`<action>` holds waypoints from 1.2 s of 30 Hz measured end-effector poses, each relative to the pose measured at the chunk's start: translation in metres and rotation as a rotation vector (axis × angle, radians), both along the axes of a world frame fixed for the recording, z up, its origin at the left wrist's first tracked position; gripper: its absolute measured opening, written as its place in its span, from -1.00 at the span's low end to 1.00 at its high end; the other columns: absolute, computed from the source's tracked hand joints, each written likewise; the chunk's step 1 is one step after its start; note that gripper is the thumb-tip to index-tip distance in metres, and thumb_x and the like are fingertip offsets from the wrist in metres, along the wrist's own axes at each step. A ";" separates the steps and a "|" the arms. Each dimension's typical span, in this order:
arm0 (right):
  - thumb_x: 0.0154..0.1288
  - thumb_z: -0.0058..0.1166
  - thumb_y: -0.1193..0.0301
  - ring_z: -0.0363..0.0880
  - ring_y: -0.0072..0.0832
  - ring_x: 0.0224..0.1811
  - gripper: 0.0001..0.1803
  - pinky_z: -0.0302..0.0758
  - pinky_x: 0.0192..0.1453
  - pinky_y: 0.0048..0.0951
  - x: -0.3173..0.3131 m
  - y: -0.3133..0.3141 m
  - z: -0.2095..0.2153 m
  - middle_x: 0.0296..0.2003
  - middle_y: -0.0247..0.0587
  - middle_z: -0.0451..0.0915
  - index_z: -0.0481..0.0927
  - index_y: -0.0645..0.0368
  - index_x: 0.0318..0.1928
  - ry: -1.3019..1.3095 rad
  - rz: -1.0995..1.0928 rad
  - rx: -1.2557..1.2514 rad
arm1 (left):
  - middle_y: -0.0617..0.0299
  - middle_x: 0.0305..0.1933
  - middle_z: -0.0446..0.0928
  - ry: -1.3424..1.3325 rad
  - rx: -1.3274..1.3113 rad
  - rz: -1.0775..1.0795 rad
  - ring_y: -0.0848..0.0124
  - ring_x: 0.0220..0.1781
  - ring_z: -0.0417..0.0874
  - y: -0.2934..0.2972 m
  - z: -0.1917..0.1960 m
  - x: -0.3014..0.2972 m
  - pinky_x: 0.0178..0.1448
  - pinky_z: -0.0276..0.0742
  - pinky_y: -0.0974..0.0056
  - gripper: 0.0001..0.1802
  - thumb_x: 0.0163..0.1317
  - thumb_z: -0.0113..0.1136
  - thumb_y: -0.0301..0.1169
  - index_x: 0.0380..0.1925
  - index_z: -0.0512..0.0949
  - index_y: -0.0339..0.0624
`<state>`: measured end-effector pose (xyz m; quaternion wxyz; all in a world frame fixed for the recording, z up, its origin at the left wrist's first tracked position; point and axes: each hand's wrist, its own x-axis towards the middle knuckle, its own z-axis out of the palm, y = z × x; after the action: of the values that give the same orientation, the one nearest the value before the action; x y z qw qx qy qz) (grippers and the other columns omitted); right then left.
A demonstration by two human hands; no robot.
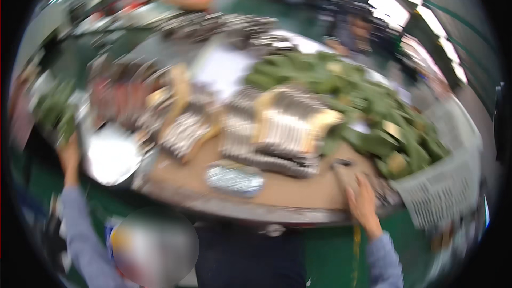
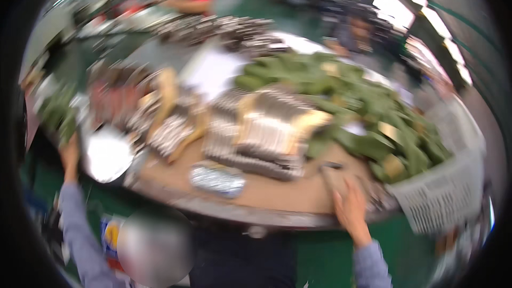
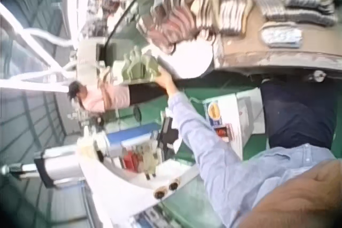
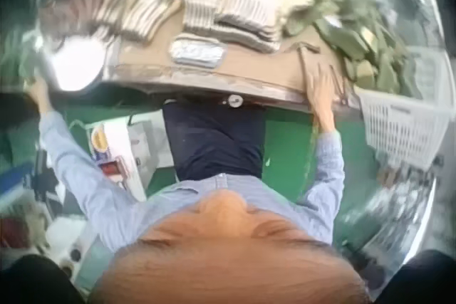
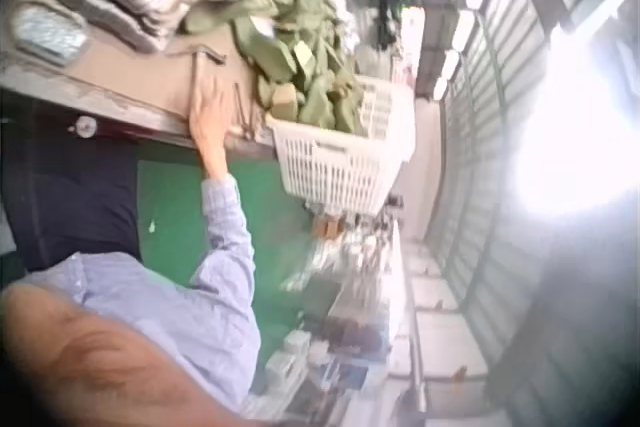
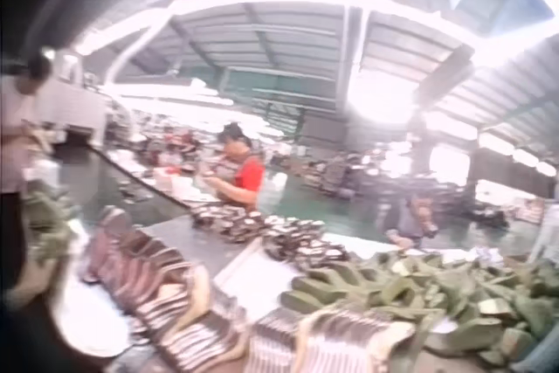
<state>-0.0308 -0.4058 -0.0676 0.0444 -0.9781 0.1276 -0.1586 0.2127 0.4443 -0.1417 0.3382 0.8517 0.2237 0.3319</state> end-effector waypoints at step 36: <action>0.48 -0.04 0.28 0.39 0.17 0.25 -0.41 0.31 0.35 0.03 0.003 0.031 -0.055 0.22 0.20 0.47 0.28 0.27 0.42 0.090 -0.158 -0.062 | 0.07 -0.13 0.66 -0.330 0.327 -0.892 0.18 -0.19 0.71 -0.315 0.073 -0.067 -0.05 0.61 0.14 -0.74 0.24 0.33 -0.44 -0.07 0.59 -0.20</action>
<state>-0.0275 -0.3745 -0.1222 -0.0041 -0.9720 0.2012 -0.1214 0.1459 0.1296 -0.0684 0.3400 0.8425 -0.2734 0.3160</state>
